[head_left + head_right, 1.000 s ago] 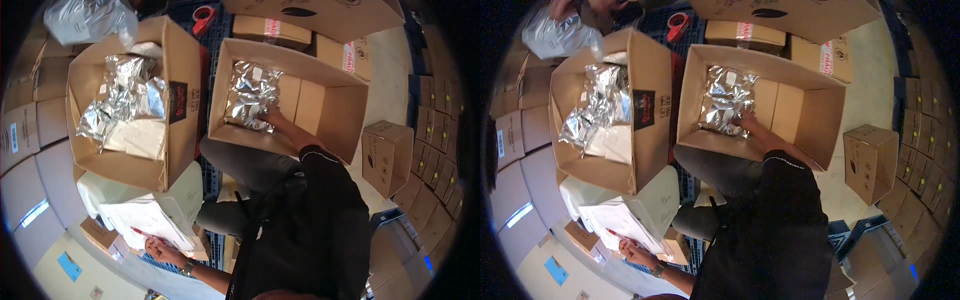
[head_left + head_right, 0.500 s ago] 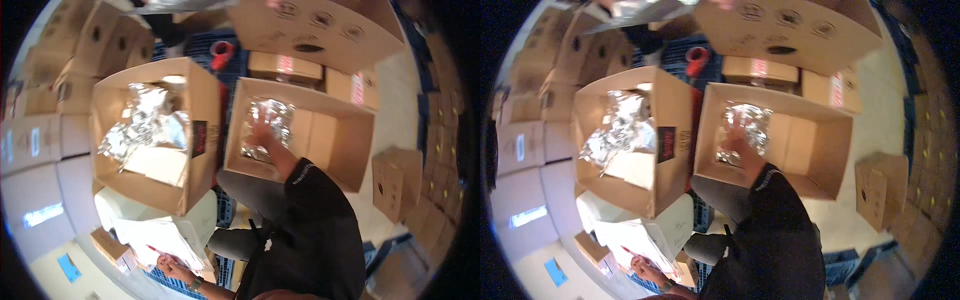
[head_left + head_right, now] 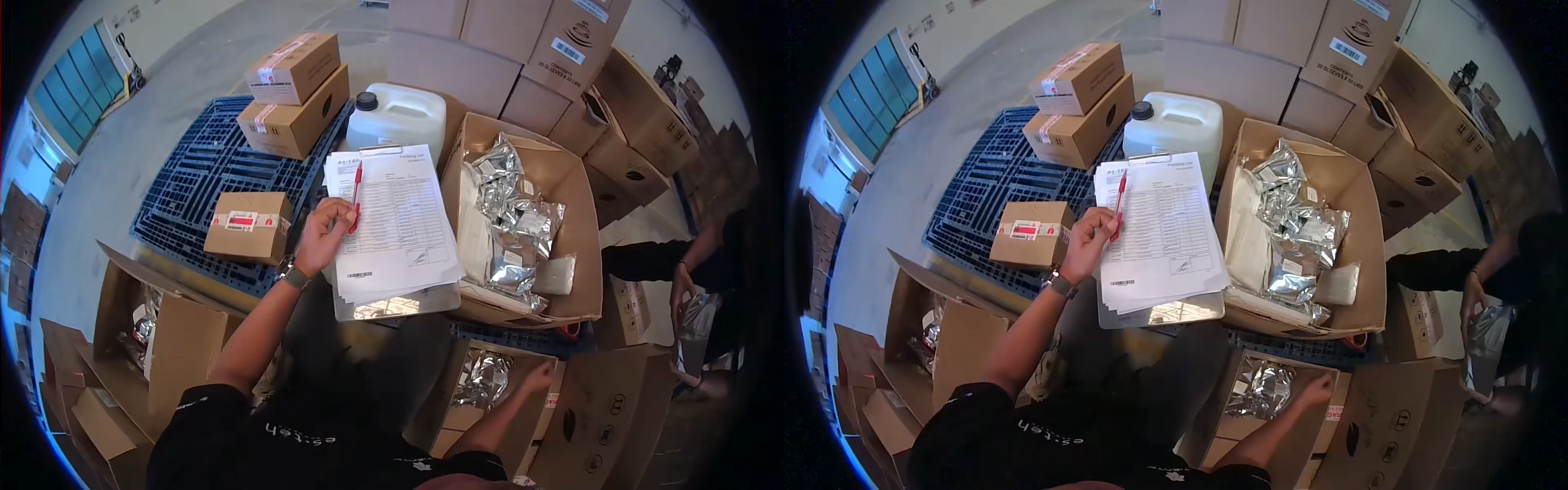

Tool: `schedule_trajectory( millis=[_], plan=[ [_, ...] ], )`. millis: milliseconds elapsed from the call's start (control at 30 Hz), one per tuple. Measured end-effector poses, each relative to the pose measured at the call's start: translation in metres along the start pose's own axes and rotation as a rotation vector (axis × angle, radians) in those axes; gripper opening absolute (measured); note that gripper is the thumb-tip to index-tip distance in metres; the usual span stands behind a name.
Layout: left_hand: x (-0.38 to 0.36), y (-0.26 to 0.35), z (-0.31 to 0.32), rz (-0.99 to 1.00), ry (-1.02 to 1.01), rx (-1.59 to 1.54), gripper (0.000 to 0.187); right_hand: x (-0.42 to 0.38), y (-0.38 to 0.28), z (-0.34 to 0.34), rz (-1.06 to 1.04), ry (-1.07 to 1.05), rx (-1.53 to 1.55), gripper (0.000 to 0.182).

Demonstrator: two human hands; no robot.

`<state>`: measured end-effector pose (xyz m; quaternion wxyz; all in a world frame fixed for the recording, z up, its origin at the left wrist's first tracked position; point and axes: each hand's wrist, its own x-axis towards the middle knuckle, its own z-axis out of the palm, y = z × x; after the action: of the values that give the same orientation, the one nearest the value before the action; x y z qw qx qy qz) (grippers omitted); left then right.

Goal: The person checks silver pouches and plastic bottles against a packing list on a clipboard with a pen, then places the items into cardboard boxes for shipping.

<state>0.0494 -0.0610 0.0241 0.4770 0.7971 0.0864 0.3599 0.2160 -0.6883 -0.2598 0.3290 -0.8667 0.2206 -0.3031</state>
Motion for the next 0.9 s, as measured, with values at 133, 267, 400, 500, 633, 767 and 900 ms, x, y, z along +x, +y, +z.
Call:
schedule_trajectory(
  millis=[133, 267, 400, 500, 633, 767, 900],
  plan=[
    [-0.003, 0.018, 0.0, 0.085, 0.007, 0.033, 0.012, -0.004, -0.224, -0.078, -0.097, -0.011, 0.515, 0.023],
    [-0.016, 0.064, 0.012, 0.245, -0.193, -0.033, 0.01, -0.085, -0.391, -0.108, -0.371, -0.539, 0.569, 0.023],
    [-0.032, 0.08, 0.019, 0.314, -0.383, -0.056, 0.016, -0.148, -0.481, -0.103, -1.414, -0.673, 0.545, 0.034],
    [-0.035, 0.072, 0.008, 0.371, -0.42, -0.093, 0.019, -0.167, -0.494, -0.077, -1.497, -0.638, 0.565, 0.034],
    [-0.014, 0.048, -0.02, 0.34, -0.326, -0.035, 0.039, -0.164, -0.517, -0.055, -1.205, -0.541, 0.559, 0.021],
    [-0.012, 0.02, -0.03, 0.317, -0.308, 0.489, 0.098, -0.153, -0.513, -0.023, -1.011, -0.575, 0.528, 0.018],
    [-0.023, 0.003, -0.036, 0.3, -0.339, 0.567, 0.107, -0.159, -0.501, -0.006, -0.908, -0.73, 0.576, 0.02]
  ],
)
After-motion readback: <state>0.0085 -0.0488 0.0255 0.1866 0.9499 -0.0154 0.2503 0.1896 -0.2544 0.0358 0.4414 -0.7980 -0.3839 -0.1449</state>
